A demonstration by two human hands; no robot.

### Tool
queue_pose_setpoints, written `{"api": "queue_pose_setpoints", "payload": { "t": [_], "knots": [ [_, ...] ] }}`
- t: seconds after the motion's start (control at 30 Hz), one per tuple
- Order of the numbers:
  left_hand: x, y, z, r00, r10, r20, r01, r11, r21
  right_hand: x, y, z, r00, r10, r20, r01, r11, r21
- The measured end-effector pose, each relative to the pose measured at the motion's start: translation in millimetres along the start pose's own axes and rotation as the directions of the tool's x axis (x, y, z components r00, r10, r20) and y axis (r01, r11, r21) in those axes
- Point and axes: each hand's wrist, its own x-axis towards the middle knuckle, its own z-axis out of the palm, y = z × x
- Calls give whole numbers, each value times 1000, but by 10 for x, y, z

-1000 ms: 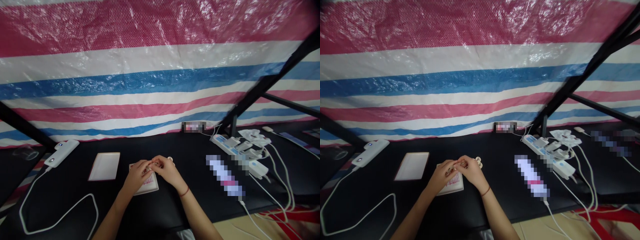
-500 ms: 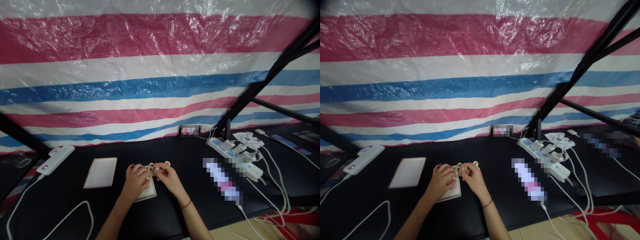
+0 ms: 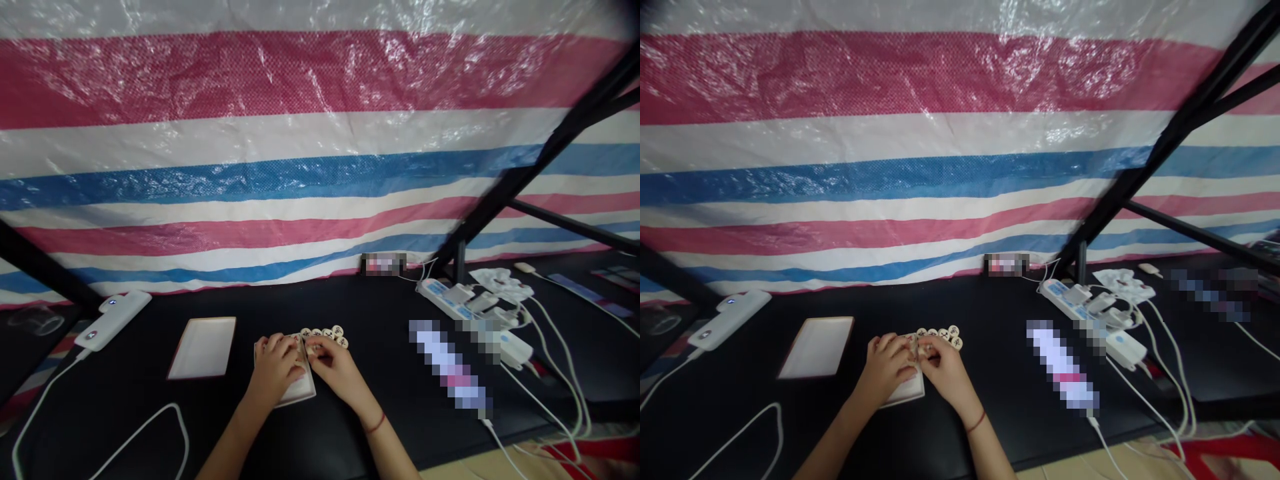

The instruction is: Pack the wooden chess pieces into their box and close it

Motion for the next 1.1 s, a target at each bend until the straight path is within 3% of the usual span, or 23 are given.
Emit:
{"api": "queue_pose_setpoints", "payload": {
  "t": [0.1,0.17,0.33,0.43,0.8,0.97,1.1],
  "knots": [
    [-5,-17,-44,1000,-26,-8,26,999,-27,-11,-52,30,1000,-28,-1,28,998,-52],
    [-17,-52,-92,999,-45,-11,45,997,-55,-15,-92,57,996,-84,-5,82,981,-174],
    [-79,-190,-171,998,-55,-3,55,996,-75,-25,-117,127,974,-215,73,224,862,-456],
    [-111,-249,-151,996,-82,-19,81,995,-66,-37,-95,147,958,-268,104,283,816,-503],
    [-137,-271,-25,989,-146,18,147,985,-92,11,35,248,948,-297,111,300,728,-617],
    [-130,-311,3,991,-136,15,137,981,-135,94,-40,74,941,-327,93,326,789,-520],
    [-82,-366,7,989,-134,56,142,974,-178,303,-170,-181,964,-222,144,263,737,-623]
  ]
}}
